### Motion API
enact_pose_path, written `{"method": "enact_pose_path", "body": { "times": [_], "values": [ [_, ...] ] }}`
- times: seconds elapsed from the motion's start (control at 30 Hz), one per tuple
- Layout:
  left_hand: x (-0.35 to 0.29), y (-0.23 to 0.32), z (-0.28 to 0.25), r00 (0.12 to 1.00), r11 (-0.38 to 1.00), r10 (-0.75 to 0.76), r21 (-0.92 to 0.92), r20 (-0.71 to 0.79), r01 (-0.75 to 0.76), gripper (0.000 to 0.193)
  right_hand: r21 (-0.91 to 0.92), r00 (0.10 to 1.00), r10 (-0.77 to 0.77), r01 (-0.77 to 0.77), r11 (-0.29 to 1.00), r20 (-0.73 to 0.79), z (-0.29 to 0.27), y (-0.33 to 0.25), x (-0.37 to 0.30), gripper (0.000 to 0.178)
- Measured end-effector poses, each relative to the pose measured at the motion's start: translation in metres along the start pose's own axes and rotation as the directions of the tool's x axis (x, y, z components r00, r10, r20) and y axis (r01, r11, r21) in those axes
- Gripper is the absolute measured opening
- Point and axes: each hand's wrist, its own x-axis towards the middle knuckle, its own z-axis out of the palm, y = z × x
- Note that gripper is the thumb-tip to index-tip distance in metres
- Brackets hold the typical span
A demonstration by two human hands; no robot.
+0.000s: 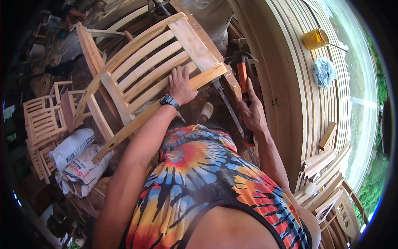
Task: The person assembles a wooden chair by positioning a backrest piece against the frame, securing it with a clamp, and then driving nails into the joint with a hammer.
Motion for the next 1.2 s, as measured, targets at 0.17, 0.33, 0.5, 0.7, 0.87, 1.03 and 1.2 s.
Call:
{"method": "enact_pose_path", "body": {
  "times": [0.17,0.33,0.5,0.7,0.87,1.03,1.2],
  "values": [
    [-0.004,-0.009,0.012,0.988,1.000,0.018,-0.022,-0.156,-0.022,0.109,-0.065,1.000,-0.015,0.015,0.998,-0.007,0.006,0.007,-0.001,0.075],
    [-0.004,-0.010,0.002,0.999,1.000,0.002,-0.020,-0.042,-0.002,0.108,-0.186,0.998,-0.056,0.055,0.981,0.001,0.016,0.004,0.001,0.075],
    [-0.010,-0.016,-0.007,1.000,1.000,-0.013,-0.012,-0.025,0.013,0.107,-0.226,0.998,-0.037,0.049,0.973,0.059,0.018,0.003,0.007,0.076],
    [0.000,-0.007,-0.001,0.995,0.999,0.017,-0.050,-0.095,-0.021,0.104,-0.177,0.978,-0.138,0.110,0.978,-0.157,0.016,0.008,-0.001,0.076],
    [-0.004,-0.010,-0.001,0.996,1.000,-0.008,-0.029,-0.093,0.005,0.102,-0.260,0.998,-0.050,0.058,0.964,0.035,0.018,0.012,0.017,0.076],
    [0.004,-0.002,-0.005,1.000,1.000,0.014,-0.025,-0.026,-0.015,0.102,-0.180,0.970,-0.205,0.180,0.967,-0.130,0.002,-0.003,0.001,0.079],
    [0.002,-0.003,-0.008,1.000,0.999,0.002,-0.034,0.002,-0.002,0.108,-0.137,0.980,-0.138,0.119,0.983,-0.140,0.022,0.011,-0.005,0.079]
  ]
}}
